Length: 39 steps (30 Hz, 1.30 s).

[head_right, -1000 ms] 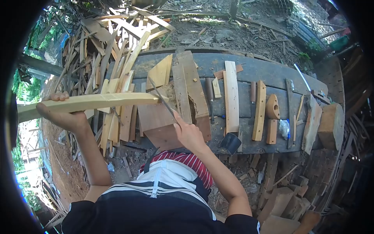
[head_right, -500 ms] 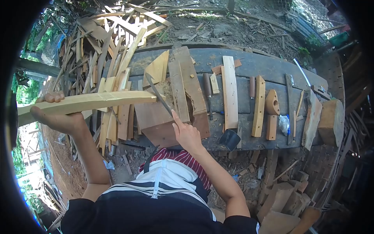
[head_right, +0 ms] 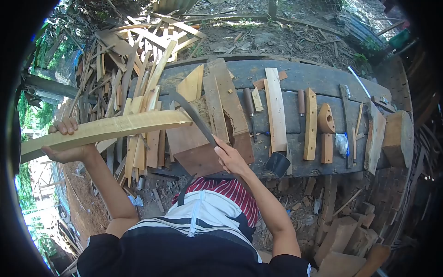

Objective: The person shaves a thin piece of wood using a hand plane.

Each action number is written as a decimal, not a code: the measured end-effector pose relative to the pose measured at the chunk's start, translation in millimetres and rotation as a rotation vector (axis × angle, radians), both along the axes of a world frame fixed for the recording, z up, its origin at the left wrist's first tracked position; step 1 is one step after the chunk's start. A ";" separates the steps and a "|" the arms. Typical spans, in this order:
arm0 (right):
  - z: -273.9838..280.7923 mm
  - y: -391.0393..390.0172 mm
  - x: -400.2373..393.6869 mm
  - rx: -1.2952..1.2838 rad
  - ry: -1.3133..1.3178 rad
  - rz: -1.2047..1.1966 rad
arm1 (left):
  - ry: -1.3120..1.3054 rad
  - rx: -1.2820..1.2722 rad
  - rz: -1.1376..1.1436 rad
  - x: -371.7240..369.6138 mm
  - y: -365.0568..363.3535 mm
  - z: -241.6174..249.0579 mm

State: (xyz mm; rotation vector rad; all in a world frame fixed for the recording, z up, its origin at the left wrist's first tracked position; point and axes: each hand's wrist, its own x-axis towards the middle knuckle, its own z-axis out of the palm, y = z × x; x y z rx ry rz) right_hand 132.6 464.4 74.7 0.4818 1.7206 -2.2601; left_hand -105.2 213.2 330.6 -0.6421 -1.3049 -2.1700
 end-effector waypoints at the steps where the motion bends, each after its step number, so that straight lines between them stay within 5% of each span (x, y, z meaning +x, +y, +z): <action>1: -1.2 -0.3 -0.1 -0.007 0.003 0.005 | 0.034 -0.005 -0.086 -0.9 -4.3 -0.4; 4: -0.1 3.8 2.7 -0.342 -0.107 -0.069 | 0.033 0.004 -0.062 -7.6 -19.7 -2.0; 8: -7.7 -2.3 -5.3 -0.344 -0.094 -0.090 | -0.020 0.011 0.150 -5.3 -18.5 -3.4; 10: -35.4 -19.5 -19.7 0.795 0.588 -0.285 | -0.017 0.002 0.191 1.5 -8.3 -6.5; 14: -31.6 -27.7 -10.4 0.820 0.313 -0.099 | 0.012 -0.032 0.134 4.3 -1.7 -10.8; 16: -8.2 -19.9 -5.5 -0.364 -0.149 -0.077 | 0.033 -0.051 -0.069 -2.6 -6.7 -9.2; 17: -8.9 -18.8 -4.0 -0.375 -0.149 -0.073 | 0.046 -0.073 -0.280 -6.8 -12.0 -7.6; 19: -12.4 -12.8 2.8 -0.280 -0.147 -0.192 | 0.040 -0.148 -0.451 -8.0 -7.8 0.4; 21: -25.3 -10.2 5.8 -0.161 -0.164 -0.167 | -0.018 -0.169 -0.256 -2.7 7.9 3.0; 23: -35.4 -21.8 6.9 0.771 0.206 -0.187 | -0.060 -0.157 -0.329 -5.8 4.2 2.8; 25: -12.5 -23.9 8.4 0.859 0.121 -0.118 | -0.218 -0.098 0.043 -1.7 14.1 8.8; 30: -4.1 -12.7 27.9 0.938 0.019 -0.055 | -0.135 0.117 0.264 7.9 17.3 -1.0; 33: -15.0 -0.6 39.2 0.815 0.143 -0.090 | -0.090 0.100 0.332 12.0 15.1 -6.1; 39: -12.7 2.7 40.2 1.059 0.231 0.019 | 0.021 -0.018 0.507 28.8 14.9 8.8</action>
